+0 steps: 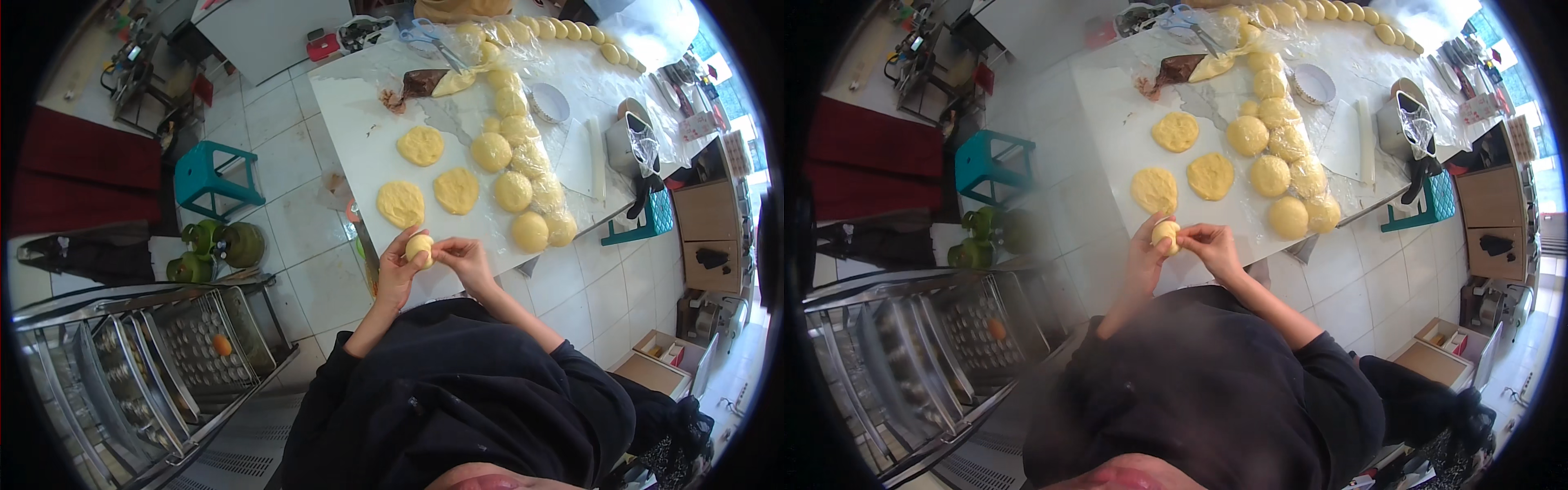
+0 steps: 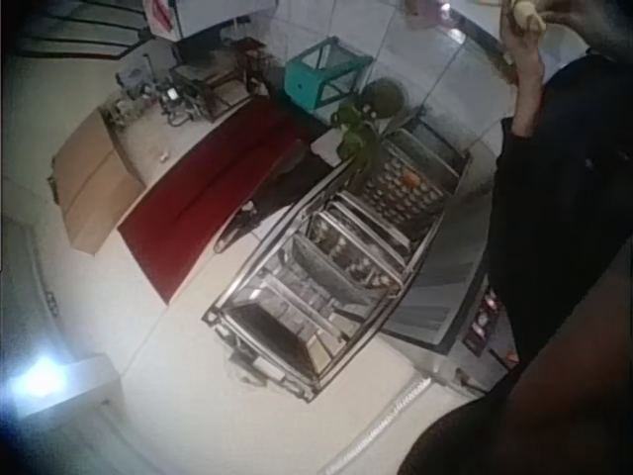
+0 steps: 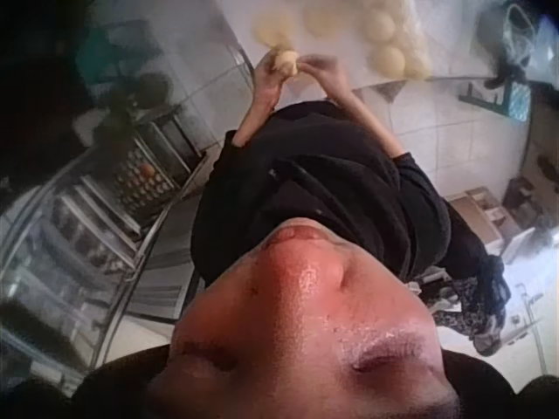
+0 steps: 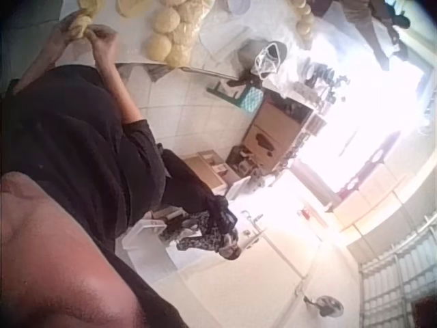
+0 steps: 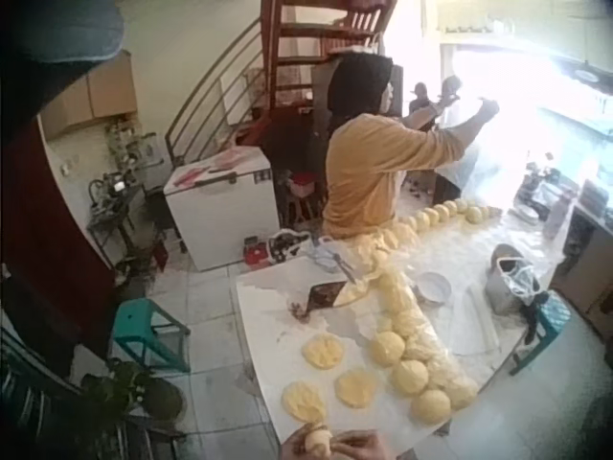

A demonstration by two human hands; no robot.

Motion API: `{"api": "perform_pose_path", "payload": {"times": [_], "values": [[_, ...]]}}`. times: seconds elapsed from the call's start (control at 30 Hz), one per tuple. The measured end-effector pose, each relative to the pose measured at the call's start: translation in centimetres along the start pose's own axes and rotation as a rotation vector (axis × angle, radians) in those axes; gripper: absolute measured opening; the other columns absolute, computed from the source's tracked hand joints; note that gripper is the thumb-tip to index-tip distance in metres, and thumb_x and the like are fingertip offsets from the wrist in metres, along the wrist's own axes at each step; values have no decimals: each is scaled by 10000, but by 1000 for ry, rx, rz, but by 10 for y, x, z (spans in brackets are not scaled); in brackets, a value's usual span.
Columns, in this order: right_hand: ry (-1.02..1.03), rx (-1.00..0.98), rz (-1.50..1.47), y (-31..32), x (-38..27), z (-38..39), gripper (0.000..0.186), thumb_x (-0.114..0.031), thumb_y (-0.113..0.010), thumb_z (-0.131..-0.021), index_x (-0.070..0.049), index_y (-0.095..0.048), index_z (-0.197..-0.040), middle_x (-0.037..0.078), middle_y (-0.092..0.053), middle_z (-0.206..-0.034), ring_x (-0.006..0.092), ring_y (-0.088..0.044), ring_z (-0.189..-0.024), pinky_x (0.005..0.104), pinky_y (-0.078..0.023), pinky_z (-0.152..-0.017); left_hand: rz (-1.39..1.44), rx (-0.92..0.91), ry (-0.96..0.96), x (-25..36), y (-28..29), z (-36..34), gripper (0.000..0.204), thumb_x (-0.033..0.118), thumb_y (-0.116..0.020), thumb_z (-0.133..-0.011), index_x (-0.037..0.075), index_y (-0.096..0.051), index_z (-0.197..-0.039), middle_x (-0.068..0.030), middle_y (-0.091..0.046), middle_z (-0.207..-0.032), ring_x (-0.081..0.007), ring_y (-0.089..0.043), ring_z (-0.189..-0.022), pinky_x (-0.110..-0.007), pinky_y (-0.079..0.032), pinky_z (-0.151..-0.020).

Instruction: The person prepares bread rolls by scoring a flattened piece of dough with a scraper to create a fringe, rolling it into a spiral shape, and placing it on a baking tray. They then flatten several other pieces of dough by hand, fill them with chocolate from a piping bag, pinch the dough closed to form balls, and place them on the tray alongside the spiral rolls.

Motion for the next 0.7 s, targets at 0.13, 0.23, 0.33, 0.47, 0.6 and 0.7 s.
{"api": "perform_pose_path", "payload": {"times": [0.13,0.23,0.33,0.47,0.6,0.7], "values": [[206,53,613,48,-17,-26,156,-23,-625,-666,20,-615,-815,105,-616,-725,102,-562,-635,261,-470,-587,-1035,-48,-218,-1,0,-8,362,109,-659,-663,43,-549,-1001,-93,-533,-1056,-211,-519,-937,-319,-449,-755],[299,87,888,57,-62,-43,449,-99,-697,-593,8,-542,-1001,136,-576,-881,229,-571,-787,317,-465,-708,-1537,-224,-473,-9,-24,-10,389,129,-677,-587,53,-570,-953,-83,-531,-1036,-298,-483,-931,-360,-409,-799],[331,71,1087,55,-63,-64,717,-161,-746,-513,5,-424,-1131,167,-485,-1066,269,-486,-975,355,-401,-826,-1698,-221,-642,3,-53,-38,497,92,-691,-572,74,-510,-1035,-91,-481,-1051,-283,-428,-985,-362,-375,-831],[399,16,1389,43,-56,-82,801,-162,-760,-445,6,-394,-1137,186,-442,-1099,296,-433,-1019,373,-349,-870,-1644,-227,-563,16,-63,-105,676,69,-717,-519,59,-424,-1129,-122,-465,-1017,-298,-398,-1020,-381,-372,-837],[201,-45,1234,49,-62,-95,575,-97,-716,-456,-21,-533,-995,164,-507,-967,303,-484,-912,365,-382,-819,-1811,-296,-342,1,-62,-129,534,-9,-694,-499,0,-491,-993,-165,-488,-947,-318,-473,-899,-373,-407,-789],[260,-14,1117,52,-67,-88,442,-59,-676,-481,-37,-579,-912,154,-537,-876,303,-516,-848,367,-419,-756,-1774,-292,-212,9,-63,-129,489,-6,-692,-497,26,-522,-954,-141,-502,-917,-308,-508,-850,-370,-431,-755]]}}
Point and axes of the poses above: each hand's wrist, its own z-axis away from the middle knuckle, its own y-axis out of the back of the hand, x = y × z, the point moved 5 cm from there along -z, towards the middle knuckle
